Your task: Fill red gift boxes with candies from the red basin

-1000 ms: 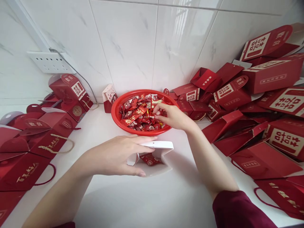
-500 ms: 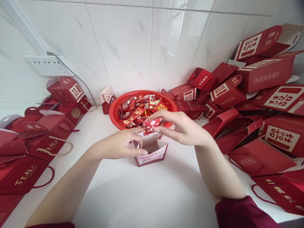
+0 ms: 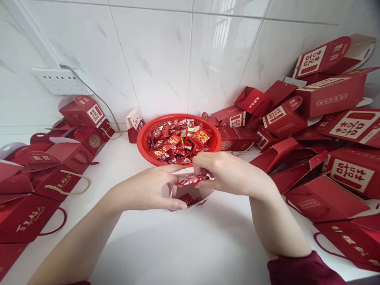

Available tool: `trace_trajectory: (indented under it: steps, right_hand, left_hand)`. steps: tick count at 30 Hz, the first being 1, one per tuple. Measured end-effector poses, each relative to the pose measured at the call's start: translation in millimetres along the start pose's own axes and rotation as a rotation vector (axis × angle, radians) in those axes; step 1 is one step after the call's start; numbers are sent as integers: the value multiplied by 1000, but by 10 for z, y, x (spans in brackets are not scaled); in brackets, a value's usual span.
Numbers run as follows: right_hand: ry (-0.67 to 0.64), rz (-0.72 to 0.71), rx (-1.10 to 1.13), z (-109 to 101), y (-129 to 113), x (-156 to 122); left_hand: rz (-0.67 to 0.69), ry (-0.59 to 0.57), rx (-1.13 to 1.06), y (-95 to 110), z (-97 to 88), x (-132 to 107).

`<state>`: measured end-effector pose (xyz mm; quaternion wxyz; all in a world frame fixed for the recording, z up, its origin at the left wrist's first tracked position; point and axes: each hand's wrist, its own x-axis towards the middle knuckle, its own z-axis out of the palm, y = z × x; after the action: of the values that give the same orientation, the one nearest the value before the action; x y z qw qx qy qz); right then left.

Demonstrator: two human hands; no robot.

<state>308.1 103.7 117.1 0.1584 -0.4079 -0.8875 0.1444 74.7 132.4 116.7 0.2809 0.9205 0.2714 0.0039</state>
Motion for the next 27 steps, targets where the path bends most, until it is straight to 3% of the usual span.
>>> trace_trajectory:
  steps: [2, 8, 14, 22, 27]
  right_hand:
    - [-23, 0, -4, -5, -41, -38]
    - [-70, 62, -77, 35, -98, -143]
    - [-68, 100, -122, 88, -110, -214]
    - [-47, -3, -42, 36, -173, -109]
    - [-59, 58, -123, 86, -127, -84]
  left_hand:
    - [15, 16, 19, 42, 18, -22]
    - [-108, 45, 48, 73, 57, -126]
    - [-95, 37, 39, 56, 64, -176]
    - [-101, 56, -54, 91, 71, -113]
    - [-100, 42, -2, 72, 58, -131]
